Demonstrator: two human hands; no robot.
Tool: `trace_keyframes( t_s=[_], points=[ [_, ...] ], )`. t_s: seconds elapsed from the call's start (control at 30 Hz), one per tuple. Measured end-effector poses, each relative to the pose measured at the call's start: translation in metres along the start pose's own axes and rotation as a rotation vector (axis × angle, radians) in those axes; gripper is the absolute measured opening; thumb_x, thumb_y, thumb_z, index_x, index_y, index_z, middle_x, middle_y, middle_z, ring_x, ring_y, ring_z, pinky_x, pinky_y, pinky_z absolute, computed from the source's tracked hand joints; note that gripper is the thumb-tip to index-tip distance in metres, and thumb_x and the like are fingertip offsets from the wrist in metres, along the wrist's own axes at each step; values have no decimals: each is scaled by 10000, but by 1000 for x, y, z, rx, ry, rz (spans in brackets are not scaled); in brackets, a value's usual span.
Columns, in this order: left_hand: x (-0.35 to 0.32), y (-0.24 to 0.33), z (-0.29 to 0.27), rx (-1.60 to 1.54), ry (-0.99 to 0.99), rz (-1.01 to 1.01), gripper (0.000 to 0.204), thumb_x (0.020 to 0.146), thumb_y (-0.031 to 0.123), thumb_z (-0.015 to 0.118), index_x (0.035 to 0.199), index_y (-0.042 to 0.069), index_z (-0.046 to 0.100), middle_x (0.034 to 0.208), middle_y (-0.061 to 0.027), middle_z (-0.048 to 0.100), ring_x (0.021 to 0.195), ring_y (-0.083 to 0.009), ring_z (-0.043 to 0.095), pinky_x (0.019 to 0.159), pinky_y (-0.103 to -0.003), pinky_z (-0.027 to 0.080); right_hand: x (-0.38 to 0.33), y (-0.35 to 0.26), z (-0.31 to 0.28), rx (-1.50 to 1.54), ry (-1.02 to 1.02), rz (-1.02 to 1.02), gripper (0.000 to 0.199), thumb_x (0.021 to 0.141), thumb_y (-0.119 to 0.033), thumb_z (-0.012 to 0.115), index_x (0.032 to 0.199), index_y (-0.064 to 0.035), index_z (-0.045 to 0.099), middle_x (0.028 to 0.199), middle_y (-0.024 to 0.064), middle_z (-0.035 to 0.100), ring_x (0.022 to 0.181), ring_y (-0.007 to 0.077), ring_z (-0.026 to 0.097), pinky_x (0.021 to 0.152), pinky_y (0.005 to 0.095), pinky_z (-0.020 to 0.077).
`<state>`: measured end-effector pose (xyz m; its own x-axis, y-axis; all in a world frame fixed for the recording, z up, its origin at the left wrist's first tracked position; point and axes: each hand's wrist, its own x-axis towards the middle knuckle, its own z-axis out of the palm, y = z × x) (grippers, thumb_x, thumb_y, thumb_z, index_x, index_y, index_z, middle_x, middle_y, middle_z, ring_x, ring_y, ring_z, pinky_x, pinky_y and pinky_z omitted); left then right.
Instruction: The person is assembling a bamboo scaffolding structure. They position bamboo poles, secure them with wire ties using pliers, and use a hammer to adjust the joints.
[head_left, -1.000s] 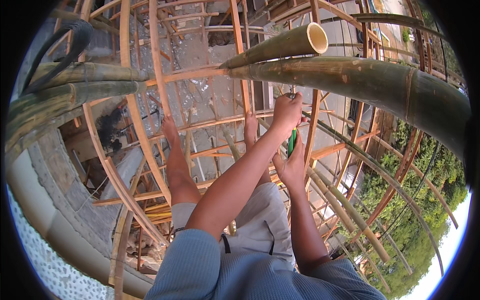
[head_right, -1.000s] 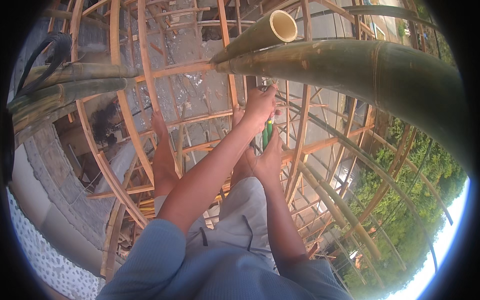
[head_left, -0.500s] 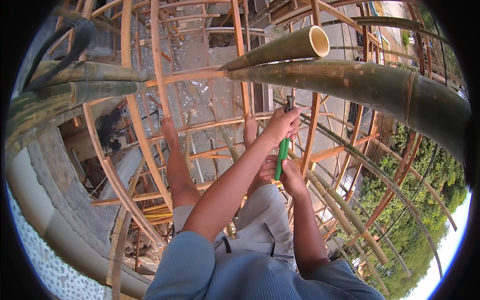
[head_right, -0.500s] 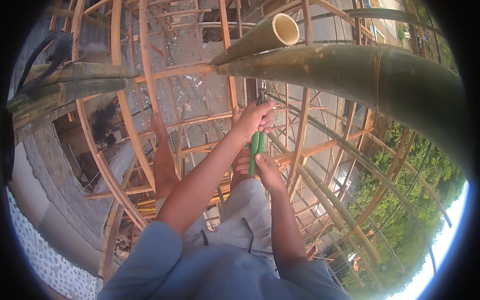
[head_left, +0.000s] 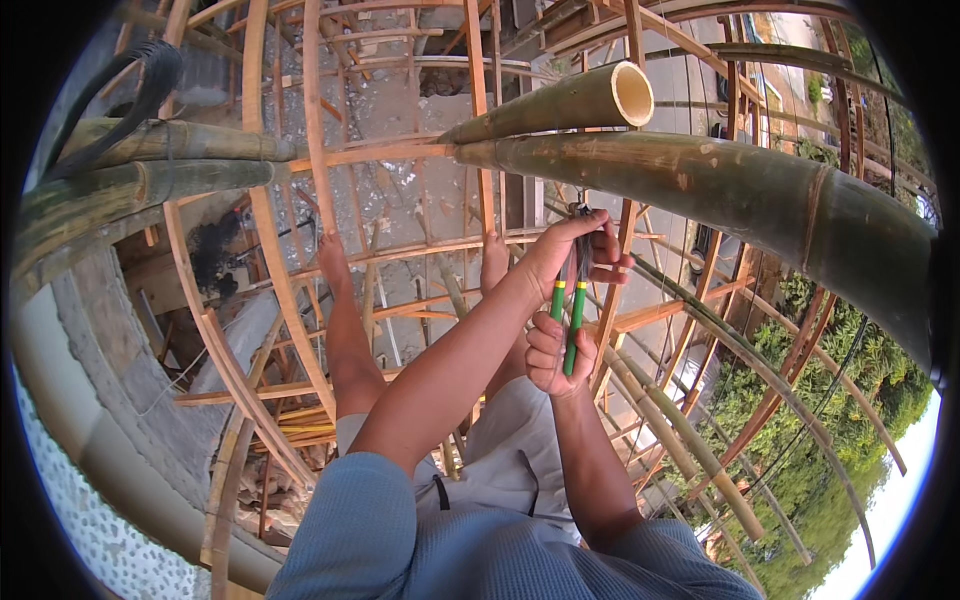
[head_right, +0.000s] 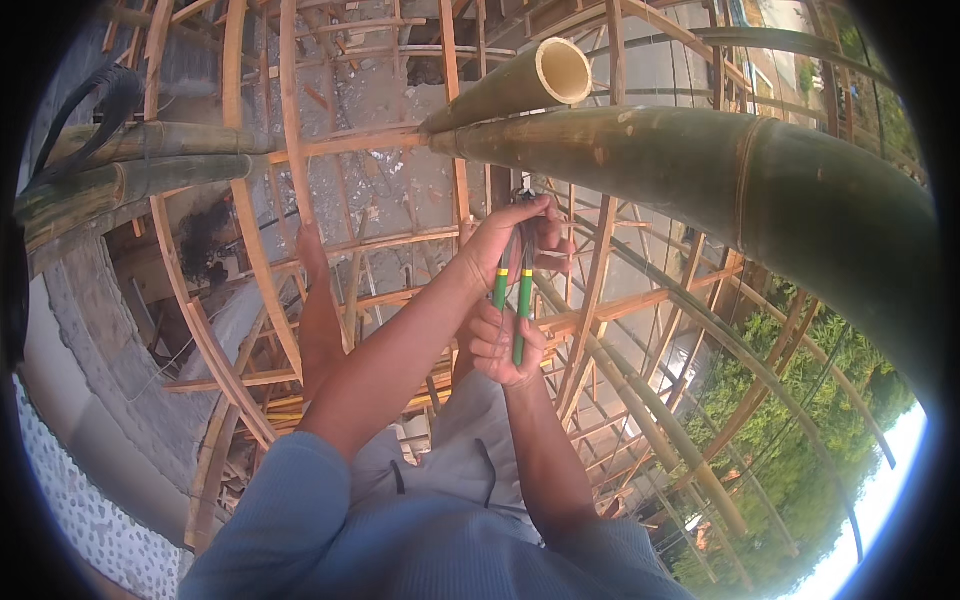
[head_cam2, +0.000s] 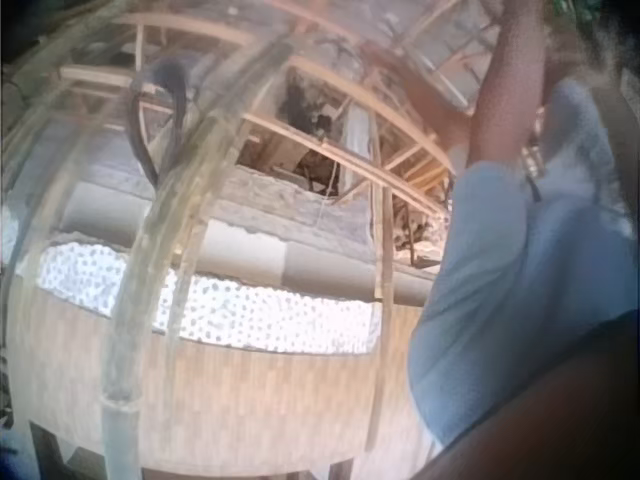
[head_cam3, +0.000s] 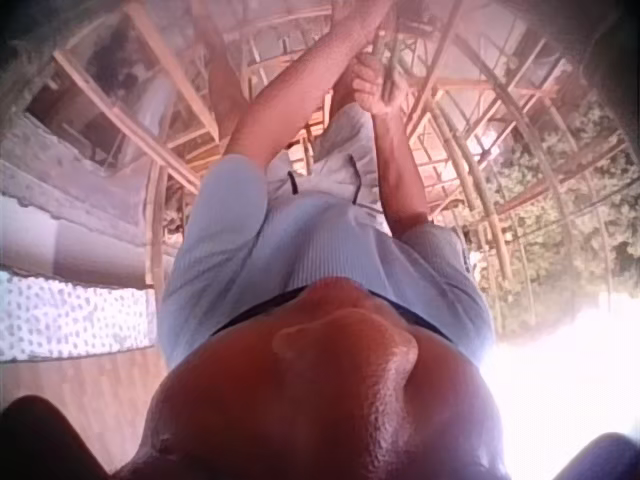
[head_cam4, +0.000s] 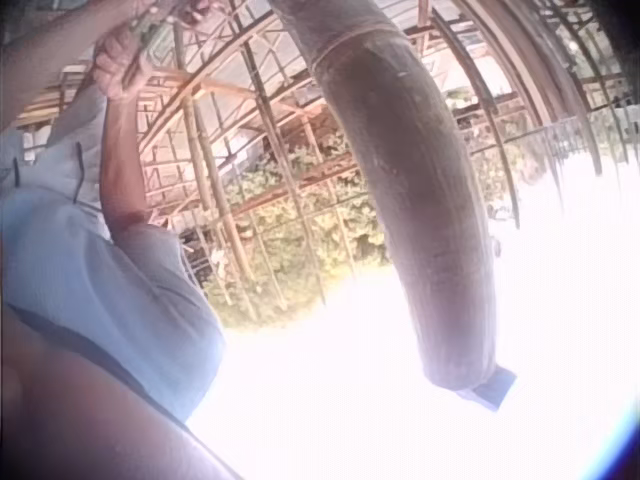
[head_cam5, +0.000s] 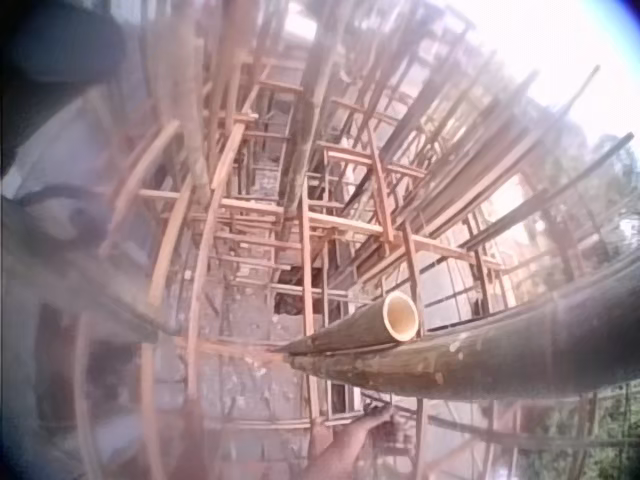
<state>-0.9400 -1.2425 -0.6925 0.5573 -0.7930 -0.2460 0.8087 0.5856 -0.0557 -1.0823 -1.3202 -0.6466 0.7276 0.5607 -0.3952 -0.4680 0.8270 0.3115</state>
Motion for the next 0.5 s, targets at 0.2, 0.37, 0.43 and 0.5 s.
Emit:
trace_keyframes(
  t_s=[0.2, 0.37, 0.43, 0.5],
  points=[
    [4, -6, -9, 194, 114, 31, 350, 991, 297, 550, 707, 125, 438, 513, 43, 382, 390, -78, 372, 394, -240, 304, -30, -37, 14, -1197, 454, -95, 619, 878, -524, 648, 1205, -22, 492, 935, 97, 620, 799, 231, 641, 708, 339, 497],
    [24, -31, 22, 447, 655, 298, 268, 954, 210, 562, 755, 37, 516, 532, 0, 473, 386, -123, 455, 374, -288, 379, -30, -19, 52, -1812, 946, -241, 442, 865, -282, 644, 1186, -16, 498, 971, 103, 617, 820, 211, 621, 701, 322, 480],
    [18, -26, 28, 539, 668, 270, 255, 953, 208, 563, 769, 34, 532, 534, -7, 484, 389, -126, 480, 374, -285, 387, -8, -6, 53, -1602, 1070, -136, 359, 853, -180, 627, 1151, -23, 502, 970, 85, 600, 792, 172, 590, 658, 302, 463],
    [11, -16, 28, 586, 644, 179, 254, 951, 271, 599, 845, 42, 566, 579, -27, 536, 472, -143, 572, 423, -274, 427, 2, 6, 43, -1290, 1025, -218, 228, 837, -117, 621, 1007, -65, 479, 851, 29, 515, 639, 96, 443, 548, 261, 374]
  ],
)
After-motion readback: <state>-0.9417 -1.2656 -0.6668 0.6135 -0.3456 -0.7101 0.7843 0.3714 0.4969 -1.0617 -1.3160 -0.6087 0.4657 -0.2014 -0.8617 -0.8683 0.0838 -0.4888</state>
